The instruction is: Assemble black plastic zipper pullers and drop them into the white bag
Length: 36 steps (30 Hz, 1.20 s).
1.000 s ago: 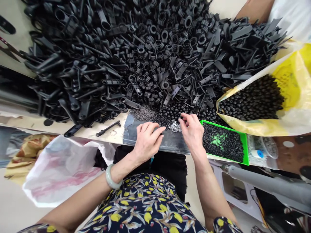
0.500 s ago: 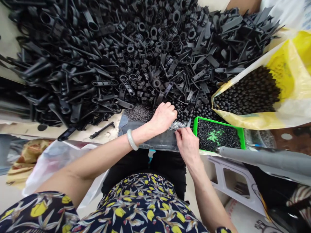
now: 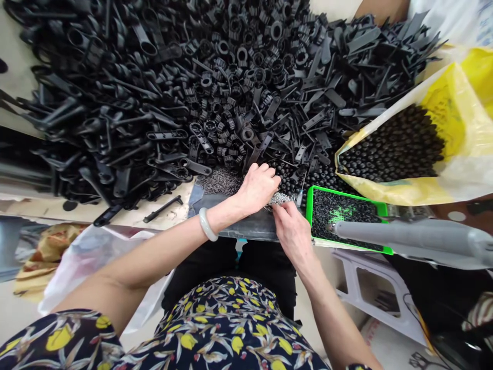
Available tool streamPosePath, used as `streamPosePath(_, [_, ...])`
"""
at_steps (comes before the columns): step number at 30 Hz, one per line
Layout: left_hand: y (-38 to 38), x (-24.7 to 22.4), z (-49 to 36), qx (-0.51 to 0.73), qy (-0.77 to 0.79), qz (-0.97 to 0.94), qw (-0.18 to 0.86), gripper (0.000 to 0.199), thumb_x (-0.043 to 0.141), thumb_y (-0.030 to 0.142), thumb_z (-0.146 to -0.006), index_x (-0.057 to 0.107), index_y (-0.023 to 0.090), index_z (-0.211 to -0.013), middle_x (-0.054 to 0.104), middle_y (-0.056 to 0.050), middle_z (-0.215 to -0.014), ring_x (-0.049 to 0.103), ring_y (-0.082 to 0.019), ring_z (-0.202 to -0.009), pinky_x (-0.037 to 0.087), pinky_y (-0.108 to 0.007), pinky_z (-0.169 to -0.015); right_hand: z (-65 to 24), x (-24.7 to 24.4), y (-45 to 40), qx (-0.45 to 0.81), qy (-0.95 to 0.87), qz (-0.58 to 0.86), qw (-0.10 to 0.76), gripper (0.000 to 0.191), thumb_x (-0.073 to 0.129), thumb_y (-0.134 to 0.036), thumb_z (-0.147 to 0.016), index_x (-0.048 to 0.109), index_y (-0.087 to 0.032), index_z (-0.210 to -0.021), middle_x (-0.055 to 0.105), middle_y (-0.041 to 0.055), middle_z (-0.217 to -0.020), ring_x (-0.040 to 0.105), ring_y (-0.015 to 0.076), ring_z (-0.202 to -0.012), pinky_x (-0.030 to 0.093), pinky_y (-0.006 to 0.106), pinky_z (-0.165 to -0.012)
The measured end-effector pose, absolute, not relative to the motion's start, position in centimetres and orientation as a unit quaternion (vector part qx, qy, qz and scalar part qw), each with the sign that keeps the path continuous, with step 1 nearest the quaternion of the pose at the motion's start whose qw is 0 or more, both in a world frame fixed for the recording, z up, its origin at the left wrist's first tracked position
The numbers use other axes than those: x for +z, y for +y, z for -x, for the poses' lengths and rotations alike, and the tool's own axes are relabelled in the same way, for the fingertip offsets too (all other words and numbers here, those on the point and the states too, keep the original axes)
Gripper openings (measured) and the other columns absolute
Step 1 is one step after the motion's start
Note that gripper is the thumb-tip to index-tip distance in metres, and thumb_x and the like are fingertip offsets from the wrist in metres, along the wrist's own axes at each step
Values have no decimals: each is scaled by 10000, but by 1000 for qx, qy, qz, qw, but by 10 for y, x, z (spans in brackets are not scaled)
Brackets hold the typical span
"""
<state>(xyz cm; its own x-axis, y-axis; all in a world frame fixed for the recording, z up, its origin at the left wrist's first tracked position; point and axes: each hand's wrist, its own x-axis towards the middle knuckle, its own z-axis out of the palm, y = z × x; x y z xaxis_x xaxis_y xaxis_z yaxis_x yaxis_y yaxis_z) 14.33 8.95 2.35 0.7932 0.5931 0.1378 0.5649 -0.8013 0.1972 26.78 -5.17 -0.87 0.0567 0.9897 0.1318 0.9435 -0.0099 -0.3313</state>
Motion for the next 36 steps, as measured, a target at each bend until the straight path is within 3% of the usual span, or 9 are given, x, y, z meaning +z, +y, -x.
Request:
streamPosePath(4, [85,22,-130,159,304,-933,111,121,603,231,-996,703,164,-978,720,-81,-1014,598,-270,-1005,393,-421,-849,-272,-10,-68,69,-688,700,177,323,413,-237,-1097,702,-235,-1240,682,72,-1074,679,167,-824,522,278,-723])
streamPosePath(8, [66,25,-97,240,342,-883,215,31,651,190,-951,681,190,-960,744,-18,-929,637,-212,-921,421,-387,-867,-271,-11,-72,79,-688,696,190,313,415,-259,-1108,693,-232,-1247,688,71,-1054,690,175,-859,535,282,-756])
streamPosePath(14, [15,21,-45,304,451,-768,338,103,704,202,-929,707,234,-1026,772,16,-947,683,-171,-883,496,-335,-876,-262,-5,-59,76,-684,690,223,282,434,-270,-1113,710,-225,-1151,719,56,-1049,699,156,-851,527,271,-771])
streamPosePath(18, [-6,3,-37,333,486,-725,358,159,728,198,-917,716,238,-1070,766,12,-926,692,-170,-881,530,-326,-865,-253,-4,-48,74,-697,683,203,295,426,-315,-1117,706,-226,-1146,723,55,-1053,694,161,-850,510,280,-771])
streamPosePath(23, [-10,-10,-40,347,488,-699,391,289,745,235,-933,688,250,-1217,795,-9,-1046,723,-184,-974,555,-353,-935,-248,-9,-37,45,-698,695,166,301,446,-337,-1102,711,-221,-1019,708,52,-997,657,163,-789,449,279,-674])
streamPosePath(30, [-8,-7,-43,367,470,-718,358,128,731,270,-958,753,237,-1080,807,-26,-1029,717,-193,-952,550,-380,-930,-254,-6,-30,83,-713,681,140,260,468,-306,-1084,697,-223,-994,698,50,-988,645,172,-758,432,297,-661])
streamPosePath(36, [-7,3,-45,387,469,-680,410,165,674,249,-979,747,223,-1124,807,-40,-1023,729,-176,-892,574,-344,-876,-257,8,-34,161,-676,675,246,167,553,-300,-1023,698,-231,-975,708,20,-899,630,149,-692,485,282,-711])
